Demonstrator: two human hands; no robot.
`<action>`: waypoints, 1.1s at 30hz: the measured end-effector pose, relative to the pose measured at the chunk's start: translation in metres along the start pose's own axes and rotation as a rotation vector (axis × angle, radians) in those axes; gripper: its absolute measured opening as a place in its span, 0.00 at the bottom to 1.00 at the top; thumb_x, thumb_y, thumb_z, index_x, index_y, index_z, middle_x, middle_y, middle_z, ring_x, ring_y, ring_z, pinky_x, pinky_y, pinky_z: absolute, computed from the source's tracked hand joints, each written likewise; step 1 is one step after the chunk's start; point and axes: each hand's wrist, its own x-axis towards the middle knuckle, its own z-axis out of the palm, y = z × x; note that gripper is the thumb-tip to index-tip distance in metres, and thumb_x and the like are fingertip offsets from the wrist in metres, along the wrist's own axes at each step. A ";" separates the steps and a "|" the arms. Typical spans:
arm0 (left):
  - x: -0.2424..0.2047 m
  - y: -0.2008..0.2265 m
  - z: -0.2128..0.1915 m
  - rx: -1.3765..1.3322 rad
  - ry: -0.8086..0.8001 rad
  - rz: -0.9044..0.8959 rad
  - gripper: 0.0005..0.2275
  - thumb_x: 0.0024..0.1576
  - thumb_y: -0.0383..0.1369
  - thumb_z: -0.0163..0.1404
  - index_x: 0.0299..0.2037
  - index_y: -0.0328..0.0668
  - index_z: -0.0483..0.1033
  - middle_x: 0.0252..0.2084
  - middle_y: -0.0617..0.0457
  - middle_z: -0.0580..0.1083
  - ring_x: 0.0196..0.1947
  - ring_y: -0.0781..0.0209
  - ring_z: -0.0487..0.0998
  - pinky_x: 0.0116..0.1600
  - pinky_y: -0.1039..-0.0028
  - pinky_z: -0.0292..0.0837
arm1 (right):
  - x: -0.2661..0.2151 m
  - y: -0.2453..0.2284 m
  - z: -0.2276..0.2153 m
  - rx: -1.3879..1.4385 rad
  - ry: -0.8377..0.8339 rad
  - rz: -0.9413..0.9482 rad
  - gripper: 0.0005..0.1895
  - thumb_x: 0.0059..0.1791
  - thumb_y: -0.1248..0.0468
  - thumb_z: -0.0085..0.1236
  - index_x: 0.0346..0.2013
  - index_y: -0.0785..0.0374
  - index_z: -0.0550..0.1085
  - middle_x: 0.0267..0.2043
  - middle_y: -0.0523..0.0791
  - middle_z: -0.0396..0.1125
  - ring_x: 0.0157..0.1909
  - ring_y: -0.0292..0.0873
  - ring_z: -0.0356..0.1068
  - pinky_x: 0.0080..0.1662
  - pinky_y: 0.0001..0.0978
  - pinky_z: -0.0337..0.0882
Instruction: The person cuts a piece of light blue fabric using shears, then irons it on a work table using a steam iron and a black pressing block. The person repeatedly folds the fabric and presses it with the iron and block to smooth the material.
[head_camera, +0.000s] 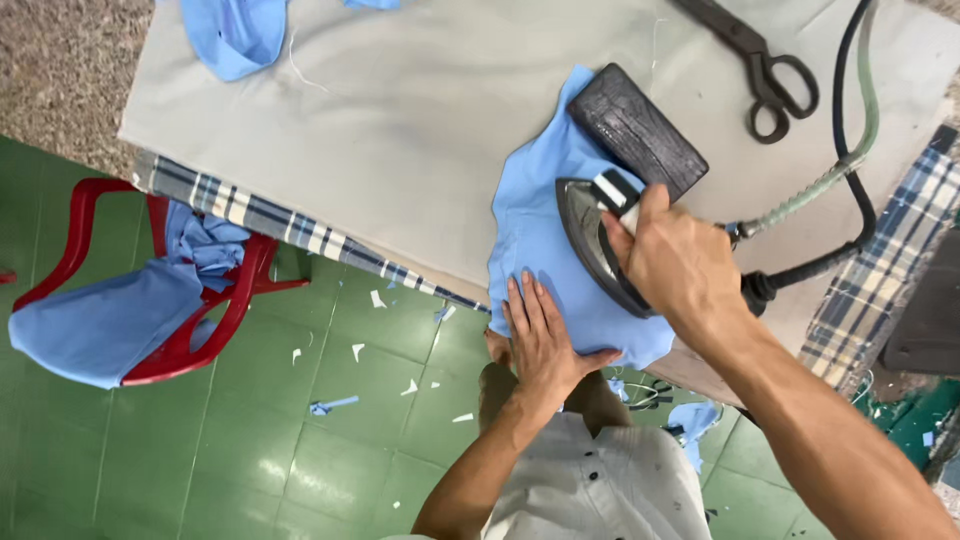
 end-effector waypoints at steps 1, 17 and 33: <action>0.003 -0.001 0.002 0.004 0.049 0.015 0.66 0.35 0.69 0.57 0.72 0.16 0.44 0.75 0.21 0.47 0.74 0.18 0.47 0.71 0.37 0.49 | 0.006 0.003 0.004 -0.029 0.078 -0.032 0.30 0.59 0.38 0.34 0.44 0.64 0.66 0.29 0.54 0.71 0.32 0.60 0.79 0.37 0.54 0.78; -0.006 -0.010 0.009 -0.021 0.158 0.187 0.63 0.46 0.71 0.48 0.75 0.25 0.29 0.79 0.28 0.38 0.79 0.23 0.39 0.81 0.37 0.42 | 0.021 0.024 0.019 0.447 0.125 -0.085 0.27 0.65 0.48 0.39 0.44 0.75 0.61 0.32 0.65 0.69 0.35 0.75 0.69 0.31 0.66 0.67; -0.006 -0.011 0.012 0.002 0.135 0.145 0.63 0.45 0.74 0.38 0.74 0.19 0.33 0.77 0.25 0.39 0.79 0.22 0.41 0.81 0.39 0.44 | -0.009 0.013 0.018 0.306 0.082 0.001 0.32 0.65 0.40 0.37 0.47 0.73 0.61 0.28 0.60 0.69 0.28 0.72 0.70 0.24 0.60 0.69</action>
